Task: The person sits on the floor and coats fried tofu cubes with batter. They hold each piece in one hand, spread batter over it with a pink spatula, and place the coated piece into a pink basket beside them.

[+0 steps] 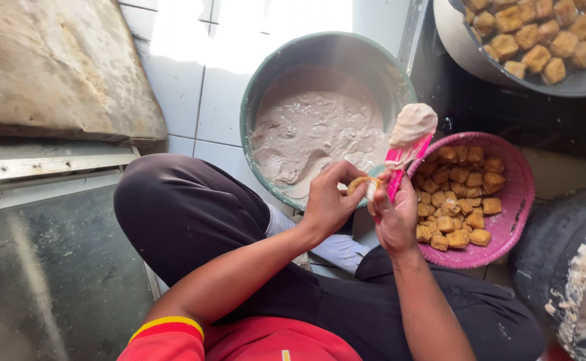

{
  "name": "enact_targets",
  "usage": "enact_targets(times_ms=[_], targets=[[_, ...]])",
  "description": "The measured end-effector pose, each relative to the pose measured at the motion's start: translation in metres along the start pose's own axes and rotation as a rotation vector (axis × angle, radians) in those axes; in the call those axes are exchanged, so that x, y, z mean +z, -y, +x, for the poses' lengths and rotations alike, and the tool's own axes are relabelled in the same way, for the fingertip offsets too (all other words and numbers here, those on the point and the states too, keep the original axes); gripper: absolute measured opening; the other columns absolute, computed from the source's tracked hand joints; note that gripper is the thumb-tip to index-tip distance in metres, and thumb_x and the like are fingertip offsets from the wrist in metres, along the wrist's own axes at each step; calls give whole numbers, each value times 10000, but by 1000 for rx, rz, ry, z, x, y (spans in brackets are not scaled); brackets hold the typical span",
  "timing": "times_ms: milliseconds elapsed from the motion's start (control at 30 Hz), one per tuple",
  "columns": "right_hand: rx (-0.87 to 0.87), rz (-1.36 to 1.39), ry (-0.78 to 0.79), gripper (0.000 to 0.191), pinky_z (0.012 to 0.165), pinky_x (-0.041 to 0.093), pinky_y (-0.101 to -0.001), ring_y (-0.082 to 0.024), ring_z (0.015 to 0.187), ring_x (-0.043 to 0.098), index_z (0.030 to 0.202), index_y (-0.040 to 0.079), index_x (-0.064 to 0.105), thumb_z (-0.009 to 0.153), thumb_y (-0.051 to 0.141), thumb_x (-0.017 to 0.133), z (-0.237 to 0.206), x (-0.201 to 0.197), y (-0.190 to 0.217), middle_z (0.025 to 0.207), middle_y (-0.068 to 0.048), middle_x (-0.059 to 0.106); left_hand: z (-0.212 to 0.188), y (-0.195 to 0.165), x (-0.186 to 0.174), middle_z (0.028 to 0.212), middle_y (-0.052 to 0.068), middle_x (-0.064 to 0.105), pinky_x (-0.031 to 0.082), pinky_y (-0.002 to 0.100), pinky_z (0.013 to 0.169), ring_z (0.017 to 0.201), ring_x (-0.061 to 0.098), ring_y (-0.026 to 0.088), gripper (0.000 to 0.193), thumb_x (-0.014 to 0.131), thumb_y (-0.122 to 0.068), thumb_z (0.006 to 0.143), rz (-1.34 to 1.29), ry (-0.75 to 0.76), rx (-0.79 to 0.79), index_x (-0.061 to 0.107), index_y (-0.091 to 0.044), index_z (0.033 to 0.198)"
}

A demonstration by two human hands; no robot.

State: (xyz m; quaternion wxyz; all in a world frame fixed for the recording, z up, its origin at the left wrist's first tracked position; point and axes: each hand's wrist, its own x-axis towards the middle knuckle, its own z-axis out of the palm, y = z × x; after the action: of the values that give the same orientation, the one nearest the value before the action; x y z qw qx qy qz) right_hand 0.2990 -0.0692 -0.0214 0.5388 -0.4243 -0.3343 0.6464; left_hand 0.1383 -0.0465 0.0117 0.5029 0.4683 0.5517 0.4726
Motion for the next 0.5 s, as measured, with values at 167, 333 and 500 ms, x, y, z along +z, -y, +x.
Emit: enact_targets(times_ms=[167, 333, 500], targets=[[57, -2, -208, 126, 519, 355, -203, -31, 599, 464, 1065, 67, 625, 1005, 150, 698, 3, -12, -1, 823, 30, 588, -2, 12, 7, 835, 50, 719, 585, 316, 718, 783, 663, 95, 193, 730, -201, 969, -11, 174, -148, 716, -14, 1017], [16, -166, -138, 116, 550, 352, -190, -19, 636, 463, 1054, 72, 641, 989, 138, 711, 4, -22, 9, 838, 52, 592, 13, 26, 4, 980, -13, 646, 658, 346, 801, 899, 647, 61, 226, 625, -215, 977, -618, 416, -556, 636, -39, 1118], [19, -334, -149, 168, 560, 338, -186, -20, 635, 447, 1078, 43, 648, 981, 149, 734, 8, -24, 17, 777, 55, 544, 17, 38, 2, 948, 26, 661, 571, 293, 772, 830, 617, 77, 269, 677, -230, 1005, -536, 507, -524, 649, -5, 1149]])
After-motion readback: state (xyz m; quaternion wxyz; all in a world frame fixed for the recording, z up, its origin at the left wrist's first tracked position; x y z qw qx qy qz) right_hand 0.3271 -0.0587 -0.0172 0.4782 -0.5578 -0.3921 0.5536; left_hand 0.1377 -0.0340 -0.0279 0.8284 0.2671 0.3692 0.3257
